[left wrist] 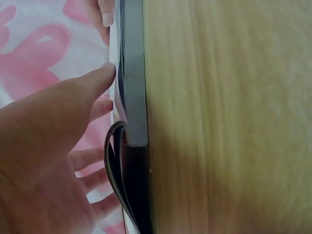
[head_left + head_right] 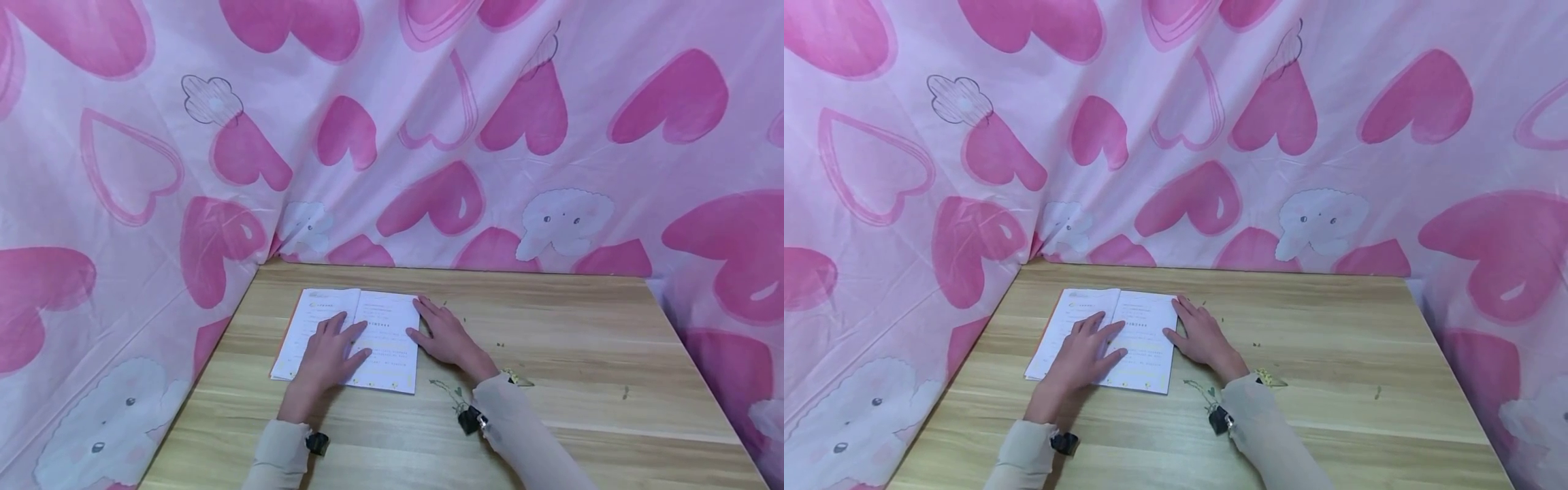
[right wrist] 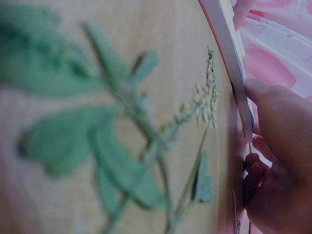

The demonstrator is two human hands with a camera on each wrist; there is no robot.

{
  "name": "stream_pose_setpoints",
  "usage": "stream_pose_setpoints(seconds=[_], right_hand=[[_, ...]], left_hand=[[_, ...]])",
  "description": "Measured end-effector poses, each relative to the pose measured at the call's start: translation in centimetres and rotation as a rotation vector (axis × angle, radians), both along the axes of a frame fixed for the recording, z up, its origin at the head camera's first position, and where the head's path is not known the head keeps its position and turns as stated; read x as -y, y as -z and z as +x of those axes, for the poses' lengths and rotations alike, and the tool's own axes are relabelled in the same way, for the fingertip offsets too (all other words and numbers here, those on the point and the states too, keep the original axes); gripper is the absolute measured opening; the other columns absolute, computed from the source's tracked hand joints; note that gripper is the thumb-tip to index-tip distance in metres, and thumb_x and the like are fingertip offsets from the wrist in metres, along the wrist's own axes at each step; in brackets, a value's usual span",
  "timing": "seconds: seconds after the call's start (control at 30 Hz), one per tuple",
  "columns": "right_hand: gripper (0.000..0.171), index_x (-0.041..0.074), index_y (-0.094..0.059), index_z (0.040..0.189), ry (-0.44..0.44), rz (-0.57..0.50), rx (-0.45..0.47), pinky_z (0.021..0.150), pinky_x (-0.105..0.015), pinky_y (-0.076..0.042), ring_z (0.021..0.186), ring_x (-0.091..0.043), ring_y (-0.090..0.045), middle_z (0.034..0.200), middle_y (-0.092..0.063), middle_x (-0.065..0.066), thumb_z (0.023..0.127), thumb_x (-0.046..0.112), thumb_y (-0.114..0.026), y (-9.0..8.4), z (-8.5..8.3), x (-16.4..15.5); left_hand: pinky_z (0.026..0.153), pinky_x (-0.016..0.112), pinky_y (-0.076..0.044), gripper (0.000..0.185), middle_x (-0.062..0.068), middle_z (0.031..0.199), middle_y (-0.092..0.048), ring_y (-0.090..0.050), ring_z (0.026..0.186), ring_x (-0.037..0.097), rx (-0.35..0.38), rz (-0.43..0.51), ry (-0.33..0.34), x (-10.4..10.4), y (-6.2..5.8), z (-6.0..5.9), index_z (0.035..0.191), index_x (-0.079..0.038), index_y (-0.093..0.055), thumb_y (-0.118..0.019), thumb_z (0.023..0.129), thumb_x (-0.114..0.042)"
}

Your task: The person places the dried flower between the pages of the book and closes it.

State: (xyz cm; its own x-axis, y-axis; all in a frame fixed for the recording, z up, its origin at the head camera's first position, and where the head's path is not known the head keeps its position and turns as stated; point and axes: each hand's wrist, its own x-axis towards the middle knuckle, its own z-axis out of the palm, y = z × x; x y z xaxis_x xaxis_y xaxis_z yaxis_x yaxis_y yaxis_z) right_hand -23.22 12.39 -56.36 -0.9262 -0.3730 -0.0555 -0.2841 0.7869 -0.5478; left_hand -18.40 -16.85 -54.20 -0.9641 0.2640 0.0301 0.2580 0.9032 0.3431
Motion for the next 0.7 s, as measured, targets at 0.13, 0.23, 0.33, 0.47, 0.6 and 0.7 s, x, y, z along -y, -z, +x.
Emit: stream_pose_setpoints(seconds=[0.13,0.23,0.33,0.47,0.6,0.7], right_hand=[[0.080,0.018,-0.026,0.173,-0.004,0.006,-0.005,0.136,-0.058,-0.021,0.169,-0.025,-0.022,0.183,-0.021,-0.004,0.109,0.054,-0.058,-0.07,0.01,0.13],[0.080,0.016,-0.026,0.173,-0.006,0.008,-0.016,0.136,-0.058,-0.022,0.169,-0.025,-0.023,0.182,-0.021,-0.005,0.109,0.053,-0.058,-0.13,0.05,0.22],[0.080,0.016,-0.027,0.173,-0.004,0.007,-0.026,0.136,-0.058,-0.022,0.169,-0.026,-0.024,0.182,-0.022,-0.005,0.110,0.053,-0.058,-0.12,0.07,0.32],[0.079,0.015,-0.027,0.173,-0.007,0.007,-0.027,0.136,-0.057,-0.022,0.169,-0.027,-0.023,0.183,-0.021,-0.006,0.110,0.053,-0.057,0.06,0.08,0.37],[0.079,0.014,-0.027,0.173,-0.006,-0.018,-0.030,0.135,-0.059,-0.022,0.168,-0.030,-0.023,0.182,-0.021,-0.008,0.110,0.052,-0.058,0.24,0.19,0.22],[0.074,0.010,-0.029,0.171,-0.001,-0.051,-0.050,0.134,-0.060,-0.025,0.167,-0.034,-0.026,0.181,-0.023,-0.012,0.112,0.043,-0.058,0.33,0.37,-0.19]], left_hand=[[0.118,0.072,-0.041,0.066,0.018,0.173,-0.038,-0.040,0.152,0.048,0.032,0.006,-0.017,0.02,-0.17,0.11,0.158,-0.032,-0.057,-0.074,0.098,-0.056],[0.118,0.073,-0.041,0.068,0.017,0.174,-0.037,-0.038,0.154,0.048,0.046,0.012,-0.024,0.05,-0.33,0.06,0.158,-0.034,-0.056,-0.075,0.097,-0.057],[0.120,0.073,-0.039,0.069,0.015,0.175,-0.036,-0.036,0.155,0.047,0.063,0.016,-0.028,0.06,-0.38,-0.08,0.159,-0.035,-0.054,-0.074,0.097,-0.058],[0.119,0.073,-0.039,0.068,0.016,0.174,-0.037,-0.035,0.156,0.047,0.071,0.017,-0.031,0.01,-0.31,-0.11,0.159,-0.035,-0.054,-0.074,0.098,-0.057],[0.117,0.074,-0.041,0.068,0.017,0.174,-0.037,-0.036,0.155,0.048,0.069,0.016,-0.039,-0.05,-0.08,0.06,0.158,-0.034,-0.055,-0.074,0.098,-0.057],[0.117,0.074,-0.041,0.067,0.018,0.173,-0.036,-0.036,0.155,0.048,0.068,0.020,-0.031,-0.13,0.11,0.13,0.159,-0.034,-0.054,-0.073,0.099,-0.057]])
